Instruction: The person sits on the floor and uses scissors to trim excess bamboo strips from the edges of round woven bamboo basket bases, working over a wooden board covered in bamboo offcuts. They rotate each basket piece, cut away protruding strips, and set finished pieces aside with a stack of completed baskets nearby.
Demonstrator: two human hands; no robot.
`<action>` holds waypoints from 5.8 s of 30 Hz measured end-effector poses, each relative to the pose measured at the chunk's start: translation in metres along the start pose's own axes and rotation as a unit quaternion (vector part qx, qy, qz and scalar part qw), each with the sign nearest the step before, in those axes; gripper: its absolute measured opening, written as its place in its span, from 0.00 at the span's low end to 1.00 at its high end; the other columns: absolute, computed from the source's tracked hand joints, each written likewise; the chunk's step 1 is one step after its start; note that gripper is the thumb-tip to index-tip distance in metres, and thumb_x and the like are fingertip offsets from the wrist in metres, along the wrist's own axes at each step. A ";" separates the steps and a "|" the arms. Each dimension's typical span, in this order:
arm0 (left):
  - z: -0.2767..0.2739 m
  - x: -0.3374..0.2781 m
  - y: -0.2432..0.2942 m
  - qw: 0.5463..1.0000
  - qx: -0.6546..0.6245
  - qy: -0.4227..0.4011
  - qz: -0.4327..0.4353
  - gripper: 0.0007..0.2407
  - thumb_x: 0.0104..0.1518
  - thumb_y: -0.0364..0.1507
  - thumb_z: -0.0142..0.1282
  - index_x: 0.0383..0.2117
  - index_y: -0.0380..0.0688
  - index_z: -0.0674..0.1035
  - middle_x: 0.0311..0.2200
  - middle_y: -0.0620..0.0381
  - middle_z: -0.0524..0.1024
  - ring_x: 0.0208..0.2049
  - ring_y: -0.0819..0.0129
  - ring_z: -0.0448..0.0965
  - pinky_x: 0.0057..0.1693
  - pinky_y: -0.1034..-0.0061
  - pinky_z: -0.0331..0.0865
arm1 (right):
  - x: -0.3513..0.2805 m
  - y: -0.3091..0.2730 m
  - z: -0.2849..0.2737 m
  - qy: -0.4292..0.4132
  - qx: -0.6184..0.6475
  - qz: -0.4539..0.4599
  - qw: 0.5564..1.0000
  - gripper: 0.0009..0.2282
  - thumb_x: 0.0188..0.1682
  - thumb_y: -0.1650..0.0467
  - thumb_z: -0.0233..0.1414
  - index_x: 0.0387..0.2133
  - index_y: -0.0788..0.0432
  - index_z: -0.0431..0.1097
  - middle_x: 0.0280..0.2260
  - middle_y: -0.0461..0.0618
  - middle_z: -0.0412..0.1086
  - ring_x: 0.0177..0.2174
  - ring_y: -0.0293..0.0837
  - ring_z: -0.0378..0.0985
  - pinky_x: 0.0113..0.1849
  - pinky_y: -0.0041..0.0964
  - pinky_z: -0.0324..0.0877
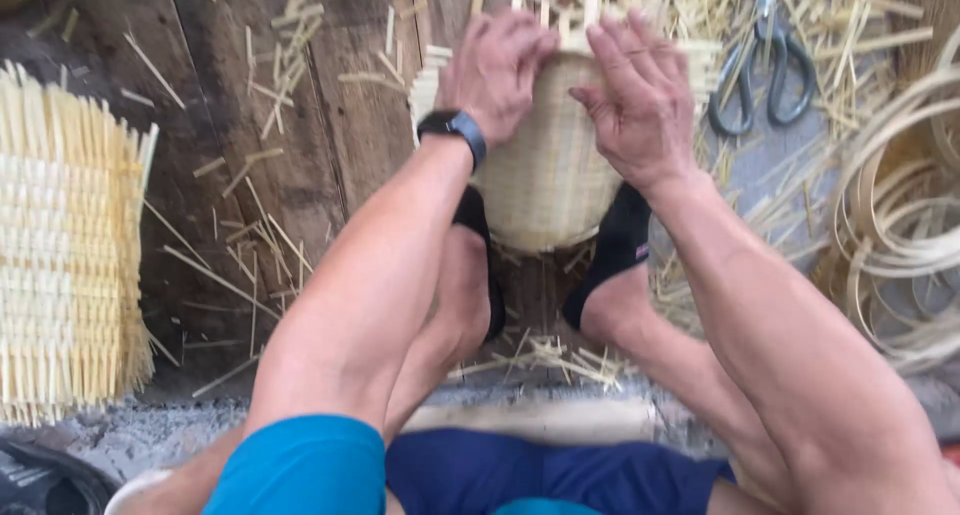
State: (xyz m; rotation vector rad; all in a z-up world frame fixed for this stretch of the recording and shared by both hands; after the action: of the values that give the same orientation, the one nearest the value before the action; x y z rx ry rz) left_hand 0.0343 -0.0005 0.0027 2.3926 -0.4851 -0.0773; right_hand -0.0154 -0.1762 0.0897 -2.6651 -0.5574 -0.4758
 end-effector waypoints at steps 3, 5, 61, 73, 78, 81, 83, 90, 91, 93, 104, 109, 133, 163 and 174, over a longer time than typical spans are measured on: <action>0.013 0.004 -0.004 0.987 0.024 -0.117 -0.107 0.13 0.69 0.42 0.45 0.38 0.54 0.81 0.36 0.62 0.80 0.40 0.66 0.78 0.38 0.69 0.76 | -0.037 0.044 0.067 -0.059 0.237 0.213 0.946 0.07 0.63 0.68 0.55 0.47 0.59 0.77 0.39 0.56 0.77 0.37 0.48 0.81 0.40 0.41 0.74; 0.010 0.010 -0.011 0.985 -0.022 -0.120 -0.123 0.12 0.68 0.40 0.45 0.39 0.56 0.82 0.33 0.61 0.81 0.34 0.67 0.78 0.37 0.66 0.74 | -0.027 0.049 0.070 -0.083 0.250 0.251 0.932 0.08 0.62 0.67 0.54 0.44 0.60 0.78 0.32 0.53 0.77 0.31 0.44 0.79 0.34 0.39 0.72; 0.005 -0.092 0.090 0.989 0.084 0.054 -0.113 0.33 0.51 0.46 0.70 0.56 0.41 0.67 0.54 0.40 0.65 0.59 0.47 0.64 0.63 0.53 0.60 | -0.201 0.213 0.032 -0.101 0.022 0.308 0.946 0.23 0.45 0.67 0.66 0.49 0.69 0.70 0.43 0.69 0.71 0.43 0.61 0.74 0.47 0.54 0.70; -0.010 -0.033 0.094 0.997 0.037 0.037 -0.061 0.48 0.32 0.46 0.71 0.68 0.58 0.61 0.61 0.36 0.55 0.63 0.39 0.58 0.67 0.43 0.59 | -0.199 0.216 0.050 -0.319 0.095 0.548 0.767 0.23 0.37 0.70 0.70 0.44 0.67 0.73 0.42 0.65 0.73 0.43 0.56 0.75 0.50 0.46 0.68; 0.025 -0.040 0.055 0.998 0.039 -0.040 -0.036 0.40 0.26 0.44 0.72 0.57 0.64 0.73 0.58 0.40 0.58 0.61 0.40 0.58 0.64 0.42 0.60 | -0.184 0.168 -0.004 -0.126 0.438 0.610 0.648 0.10 0.46 0.76 0.54 0.41 0.65 0.67 0.34 0.54 0.73 0.35 0.48 0.78 0.38 0.44 0.77; 0.000 -0.034 0.068 0.995 0.029 -0.086 0.039 0.37 0.25 0.42 0.72 0.53 0.63 0.77 0.59 0.40 0.58 0.62 0.38 0.58 0.65 0.42 0.59 | -0.194 0.128 -0.031 -0.048 0.475 0.641 0.601 0.14 0.46 0.74 0.64 0.38 0.66 0.65 0.28 0.56 0.67 0.25 0.50 0.71 0.28 0.49 0.70; -0.013 -0.034 0.084 0.994 0.020 -0.089 0.065 0.36 0.26 0.41 0.72 0.53 0.62 0.77 0.60 0.40 0.57 0.62 0.38 0.57 0.65 0.42 0.59 | -0.148 0.094 -0.073 -0.007 0.468 0.595 0.654 0.13 0.48 0.72 0.63 0.38 0.65 0.65 0.29 0.55 0.69 0.24 0.46 0.73 0.27 0.44 0.72; 0.011 -0.010 0.069 0.974 0.058 -0.199 0.087 0.35 0.24 0.41 0.73 0.50 0.64 0.78 0.63 0.41 0.54 0.65 0.38 0.53 0.68 0.43 0.54 | -0.110 0.039 -0.101 0.186 0.582 0.359 0.706 0.15 0.53 0.63 0.62 0.39 0.62 0.67 0.27 0.47 0.68 0.23 0.38 0.73 0.27 0.34 0.76; 0.003 -0.015 0.078 0.975 0.059 -0.200 0.081 0.35 0.24 0.41 0.73 0.50 0.64 0.78 0.63 0.41 0.54 0.65 0.38 0.53 0.68 0.43 0.54 | -0.111 0.037 -0.089 0.182 0.585 0.360 0.704 0.15 0.53 0.63 0.62 0.39 0.62 0.67 0.27 0.47 0.68 0.23 0.38 0.73 0.27 0.34 0.76; -0.006 -0.025 0.093 0.965 0.115 -0.232 0.041 0.43 0.23 0.40 0.74 0.58 0.66 0.70 0.66 0.35 0.48 0.68 0.34 0.47 0.69 0.42 0.46 | -0.120 0.030 -0.056 0.162 0.794 0.455 0.369 0.19 0.50 0.57 0.60 0.30 0.64 0.68 0.19 0.47 0.67 0.18 0.38 0.72 0.20 0.32 0.73; 0.038 -0.065 0.089 0.986 0.140 -0.067 -0.052 0.44 0.50 0.36 0.64 0.71 0.72 0.44 0.65 0.27 0.50 0.67 0.34 0.55 0.71 0.36 0.38 | -0.117 0.072 -0.078 -0.229 0.287 0.604 0.708 0.18 0.45 0.58 0.60 0.31 0.62 0.69 0.21 0.51 0.69 0.19 0.43 0.72 0.21 0.40 0.71; 0.045 -0.060 0.088 0.983 0.157 -0.082 -0.052 0.43 0.53 0.30 0.61 0.71 0.74 0.42 0.62 0.24 0.55 0.64 0.36 0.60 0.72 0.39 0.42 | -0.148 0.122 -0.031 -0.226 0.028 0.310 0.923 0.29 0.45 0.53 0.61 0.41 0.71 0.68 0.35 0.64 0.69 0.36 0.55 0.73 0.37 0.51 0.71; 0.044 -0.047 0.080 0.973 0.153 -0.171 0.010 0.48 0.41 0.16 0.59 0.72 0.60 0.46 0.65 0.54 0.63 0.63 0.57 0.65 0.72 0.38 0.39 | -0.140 0.165 0.012 -0.274 -0.181 0.129 0.936 0.23 0.53 0.52 0.51 0.25 0.61 0.70 0.21 0.51 0.66 0.21 0.41 0.68 0.23 0.34 0.67; 0.047 -0.064 0.101 0.984 0.049 0.094 -0.141 0.51 0.40 0.43 0.72 0.73 0.68 0.49 0.68 0.27 0.49 0.67 0.30 0.55 0.69 0.42 0.58 | -0.122 0.160 0.027 -0.251 -0.171 0.168 0.938 0.19 0.45 0.56 0.57 0.27 0.63 0.70 0.25 0.53 0.66 0.27 0.44 0.69 0.30 0.40 0.69; 0.019 -0.057 0.071 0.995 -0.001 -0.095 -0.017 0.52 0.32 0.38 0.74 0.70 0.80 0.51 0.70 0.35 0.48 0.67 0.34 0.57 0.69 0.50 0.62 | -0.135 0.168 0.041 -0.334 -0.201 0.130 0.912 0.12 0.53 0.62 0.52 0.26 0.57 0.69 0.20 0.45 0.64 0.22 0.40 0.67 0.26 0.35 0.69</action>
State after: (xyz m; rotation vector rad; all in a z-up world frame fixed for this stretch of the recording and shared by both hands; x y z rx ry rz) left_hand -0.0447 -0.0408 0.0293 2.4034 -0.5302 -0.3223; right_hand -0.0482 -0.3434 -0.0475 -3.2212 -0.2811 0.4813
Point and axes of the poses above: each hand's wrist, its own x-axis towards the middle knuckle, its own z-axis out of the palm, y = z × x, the point moved 2 cm from there along x, towards the middle knuckle
